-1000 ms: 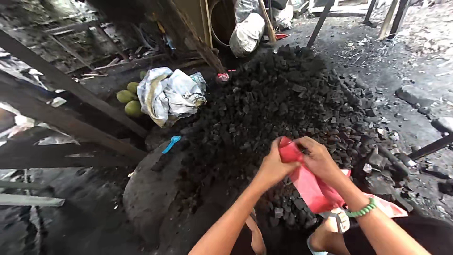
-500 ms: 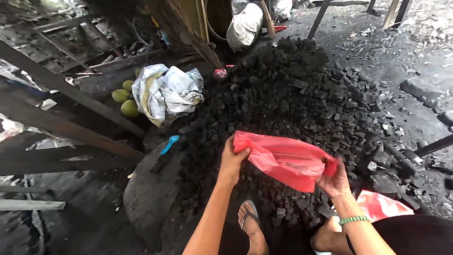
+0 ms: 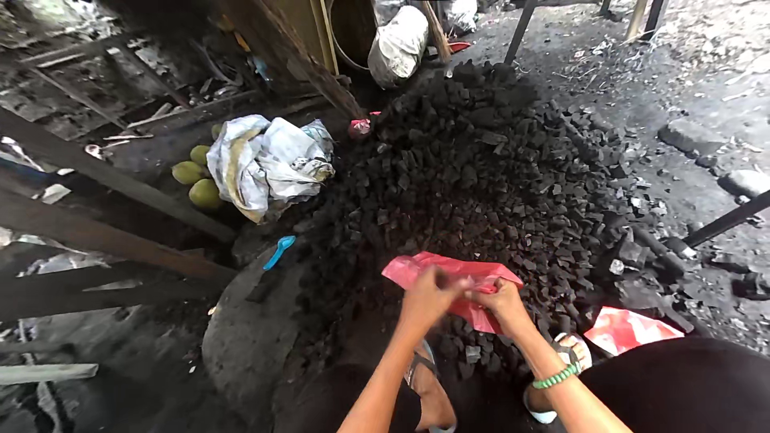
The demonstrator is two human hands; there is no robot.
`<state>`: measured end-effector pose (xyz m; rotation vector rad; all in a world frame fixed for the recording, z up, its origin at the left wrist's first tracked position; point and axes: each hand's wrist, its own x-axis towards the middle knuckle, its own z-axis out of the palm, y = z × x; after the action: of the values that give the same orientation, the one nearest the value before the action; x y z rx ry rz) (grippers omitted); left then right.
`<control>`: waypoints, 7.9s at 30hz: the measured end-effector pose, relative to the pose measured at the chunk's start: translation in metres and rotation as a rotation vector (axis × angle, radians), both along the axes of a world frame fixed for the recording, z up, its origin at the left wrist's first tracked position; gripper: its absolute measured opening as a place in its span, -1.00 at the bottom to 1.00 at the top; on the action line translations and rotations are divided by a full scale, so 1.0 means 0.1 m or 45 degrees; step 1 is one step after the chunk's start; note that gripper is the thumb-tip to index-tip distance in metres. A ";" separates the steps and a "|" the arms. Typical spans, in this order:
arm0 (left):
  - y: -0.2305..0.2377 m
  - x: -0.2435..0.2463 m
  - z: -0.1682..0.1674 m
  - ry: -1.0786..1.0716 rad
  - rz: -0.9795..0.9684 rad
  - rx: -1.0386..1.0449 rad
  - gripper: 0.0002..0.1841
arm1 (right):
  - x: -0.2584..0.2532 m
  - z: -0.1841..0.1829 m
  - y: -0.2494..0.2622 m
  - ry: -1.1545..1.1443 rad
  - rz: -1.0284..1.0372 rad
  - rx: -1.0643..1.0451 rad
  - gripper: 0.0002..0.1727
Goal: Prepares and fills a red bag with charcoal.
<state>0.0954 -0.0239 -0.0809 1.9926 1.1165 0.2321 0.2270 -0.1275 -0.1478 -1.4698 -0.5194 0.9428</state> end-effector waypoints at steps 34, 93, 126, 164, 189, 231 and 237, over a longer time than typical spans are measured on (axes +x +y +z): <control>0.17 0.10 -0.37 0.672 -0.101 0.021 -0.42 | 0.79 0.02 -0.42 -0.122 0.111 -0.059 -0.76; -0.57 1.14 -1.77 -0.104 0.465 -0.408 -0.13 | 0.37 -1.74 0.12 0.927 -0.865 -0.138 -0.38; 1.09 0.90 -0.72 -0.165 -0.339 -0.715 0.12 | 0.95 -0.49 1.13 1.073 -0.231 0.160 -0.46; -0.61 0.57 -2.43 -0.101 1.511 -1.146 -0.13 | 1.28 -1.88 -0.07 -0.464 -0.089 -0.804 -0.14; -0.60 1.05 -2.00 -0.257 1.079 -1.713 -0.23 | 0.86 -1.66 -0.11 0.563 -0.197 -0.621 -0.35; 1.46 0.99 -0.71 -0.015 -0.145 -0.273 -0.63 | 1.80 -0.30 0.99 0.238 -0.162 -0.059 -0.50; 0.45 0.63 -1.42 -0.956 1.163 -0.621 -0.57 | 1.18 -1.70 -0.21 -0.133 -0.240 -0.849 -0.41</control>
<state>0.1580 0.0206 -0.2232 0.7349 1.3088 0.9751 0.3446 -0.1482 -0.3174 -2.1321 -0.1283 0.9349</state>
